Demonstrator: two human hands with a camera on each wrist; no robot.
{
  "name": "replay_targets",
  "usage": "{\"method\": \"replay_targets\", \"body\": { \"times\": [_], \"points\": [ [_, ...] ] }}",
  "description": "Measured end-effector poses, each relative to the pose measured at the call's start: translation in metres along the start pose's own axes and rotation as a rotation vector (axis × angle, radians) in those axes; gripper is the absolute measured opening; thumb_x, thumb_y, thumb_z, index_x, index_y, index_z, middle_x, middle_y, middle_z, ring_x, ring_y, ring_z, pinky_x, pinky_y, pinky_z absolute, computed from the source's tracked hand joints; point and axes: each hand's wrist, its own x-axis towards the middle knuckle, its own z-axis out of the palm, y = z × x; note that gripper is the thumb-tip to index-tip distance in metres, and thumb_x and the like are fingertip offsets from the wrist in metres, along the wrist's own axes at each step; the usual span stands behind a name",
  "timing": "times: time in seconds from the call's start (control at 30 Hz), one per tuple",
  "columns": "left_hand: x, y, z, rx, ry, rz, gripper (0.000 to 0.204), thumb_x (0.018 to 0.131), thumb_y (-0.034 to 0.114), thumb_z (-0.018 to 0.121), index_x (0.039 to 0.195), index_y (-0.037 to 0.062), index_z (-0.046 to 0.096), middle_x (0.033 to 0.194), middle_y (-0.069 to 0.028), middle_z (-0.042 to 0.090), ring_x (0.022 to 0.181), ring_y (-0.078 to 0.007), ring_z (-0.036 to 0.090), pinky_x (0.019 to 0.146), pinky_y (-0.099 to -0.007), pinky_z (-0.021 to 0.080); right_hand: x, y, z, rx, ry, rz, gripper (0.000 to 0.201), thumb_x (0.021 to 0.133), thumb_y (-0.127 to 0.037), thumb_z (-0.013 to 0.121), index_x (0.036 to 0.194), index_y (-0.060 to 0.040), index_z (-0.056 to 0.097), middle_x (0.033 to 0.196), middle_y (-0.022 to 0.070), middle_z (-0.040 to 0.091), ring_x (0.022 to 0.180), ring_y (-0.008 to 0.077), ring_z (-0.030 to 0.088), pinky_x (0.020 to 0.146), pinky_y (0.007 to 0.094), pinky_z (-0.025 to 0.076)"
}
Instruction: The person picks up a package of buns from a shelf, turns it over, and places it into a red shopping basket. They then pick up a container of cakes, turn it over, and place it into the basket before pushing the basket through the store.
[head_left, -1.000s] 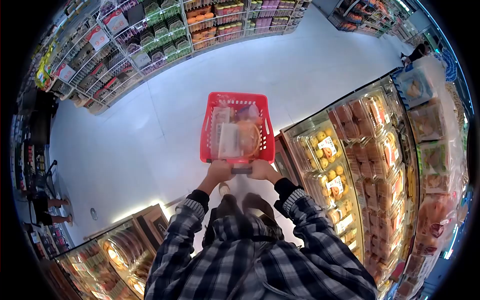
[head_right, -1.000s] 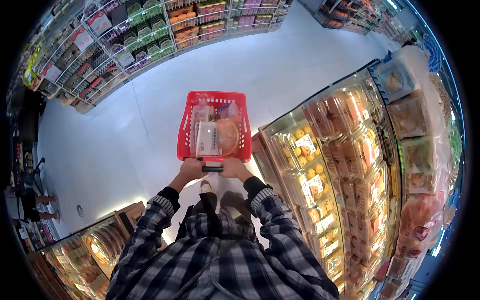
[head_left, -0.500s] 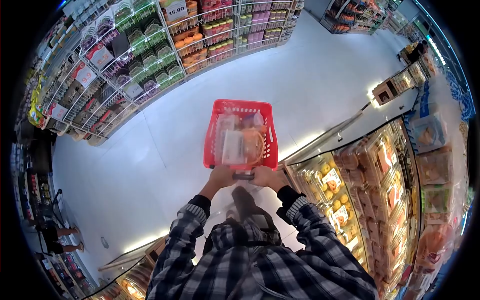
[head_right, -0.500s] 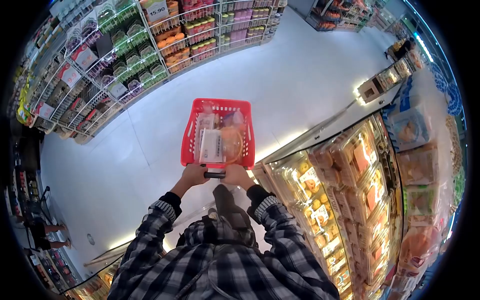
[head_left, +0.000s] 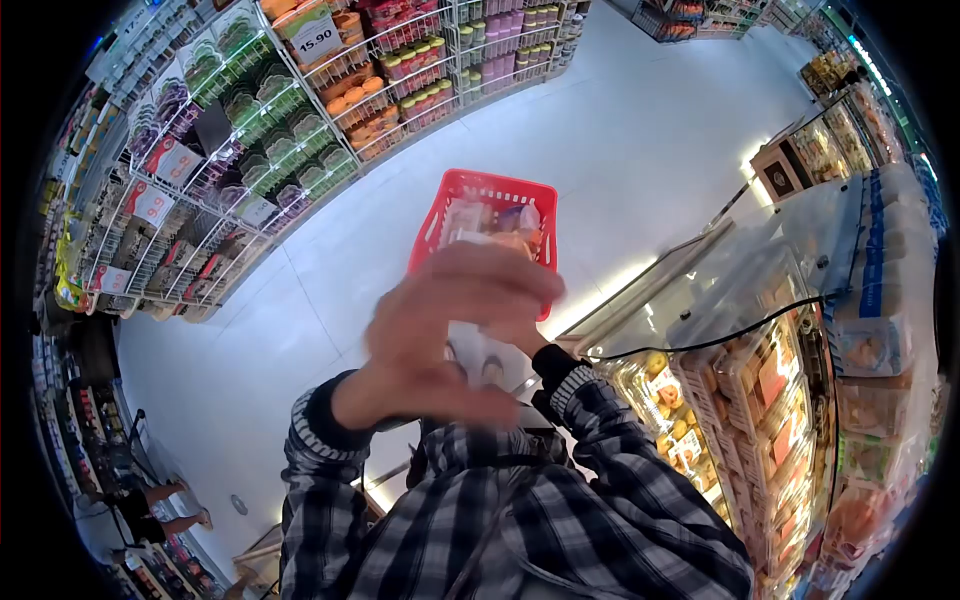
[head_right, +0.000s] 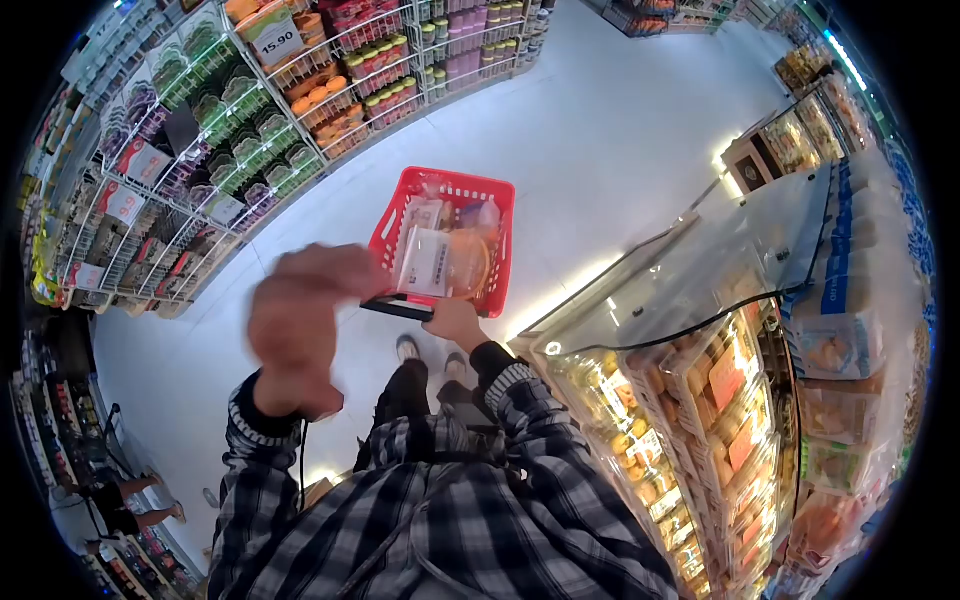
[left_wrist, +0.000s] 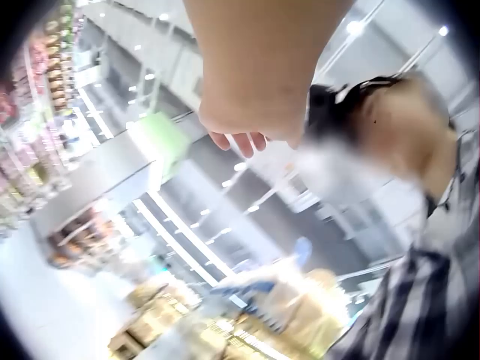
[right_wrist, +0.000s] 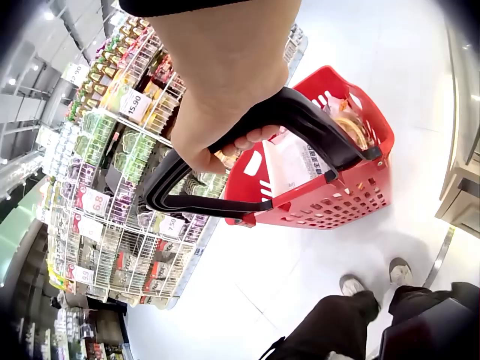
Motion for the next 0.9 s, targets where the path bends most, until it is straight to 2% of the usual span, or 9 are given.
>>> {"method": "replay_targets", "body": {
  "times": [0.07,0.13,0.2,0.23,0.33,0.43,0.53,0.8,0.9],
  "points": [
    [0.033,0.031,-0.003,-0.279,0.014,0.308,0.051,0.057,0.032,0.081,0.098,0.0146,0.058,0.102,0.0025,0.055,0.097,-0.0198,0.052,0.082,-0.0379,0.041,0.018,-0.008,-0.015,-0.002,-0.127,0.153,0.034,0.061,-0.036,0.059,0.073,-0.0045,0.066,0.069,0.0160,0.062,0.067,0.0311,0.062,0.064,0.0407,0.050],
    [0.037,0.057,-0.001,-0.477,0.246,0.297,0.034,0.063,0.016,0.078,0.091,0.0235,0.060,0.095,0.0129,0.058,0.095,-0.0057,0.052,0.077,-0.0305,0.043,0.039,-0.023,-0.044,-0.011,-0.234,0.269,0.036,0.061,-0.037,0.059,0.074,-0.0046,0.066,0.071,0.0162,0.063,0.069,0.0313,0.062,0.065,0.0403,0.050],
    [0.046,0.050,-0.019,-0.507,0.237,0.360,0.031,0.067,0.008,0.075,0.089,0.0246,0.059,0.094,0.0145,0.058,0.092,-0.0013,0.053,0.075,-0.0284,0.044,0.061,-0.024,-0.053,-0.025,-0.299,0.299,0.037,0.062,-0.036,0.059,0.086,-0.0073,0.064,0.078,0.0148,0.063,0.075,0.0317,0.062,0.069,0.0414,0.050],
    [0.052,0.041,-0.027,-0.496,0.223,0.350,0.031,0.068,0.007,0.074,0.089,0.0245,0.060,0.094,0.0147,0.058,0.091,-0.0014,0.053,0.075,-0.0284,0.044,0.070,-0.021,-0.054,-0.029,-0.334,0.317,0.039,0.062,-0.035,0.059,0.091,-0.0086,0.063,0.081,0.0141,0.063,0.078,0.0319,0.061,0.070,0.0420,0.050],
    [0.073,0.016,-0.059,-0.496,0.168,0.341,0.031,0.069,0.006,0.073,0.089,0.0235,0.059,0.096,0.0141,0.058,0.090,-0.0022,0.054,0.075,-0.0286,0.044,0.099,-0.008,-0.046,-0.005,-0.205,0.299,0.037,0.061,-0.039,0.061,0.075,-0.0049,0.066,0.071,0.0162,0.063,0.070,0.0317,0.062,0.065,0.0408,0.050],
    [0.102,-0.008,-0.090,-0.550,0.129,0.325,0.030,0.070,0.006,0.071,0.092,0.0212,0.058,0.097,0.0111,0.058,0.090,-0.0041,0.054,0.075,-0.0293,0.045,0.126,0.002,-0.047,0.074,-0.135,0.358,0.036,0.060,-0.039,0.062,0.074,-0.0056,0.065,0.071,0.0161,0.062,0.071,0.0320,0.062,0.065,0.0410,0.050],
    [0.126,-0.028,-0.115,-0.615,0.080,0.311,0.031,0.070,0.006,0.069,0.095,0.0190,0.056,0.099,0.0081,0.057,0.091,-0.0060,0.055,0.076,-0.0301,0.045,0.154,0.006,-0.057,0.009,-0.232,0.498,0.040,0.060,-0.039,0.061,0.090,-0.0129,0.065,0.078,0.0126,0.064,0.076,0.0293,0.061,0.069,0.0397,0.049],
    [0.186,-0.082,-0.155,-0.818,-0.053,0.270,0.033,0.073,0.008,0.065,0.103,0.0131,0.053,0.104,0.0001,0.057,0.092,-0.0111,0.055,0.078,-0.0321,0.045,0.214,0.049,-0.081,0.025,-0.079,0.641,0.034,0.057,-0.038,0.063,0.083,-0.0159,0.068,0.071,0.0105,0.063,0.070,0.0277,0.062,0.065,0.0370,0.049],
    [0.207,-0.110,-0.165,-0.940,-0.120,0.233,0.035,0.074,0.008,0.064,0.106,0.0108,0.051,0.105,-0.0029,0.057,0.093,-0.0130,0.055,0.079,-0.0328,0.045,0.234,0.071,-0.094,0.041,-0.085,0.728,0.035,0.057,-0.038,0.064,0.082,-0.0144,0.068,0.072,0.0111,0.064,0.070,0.0279,0.062,0.065,0.0369,0.049]
  ]
}}
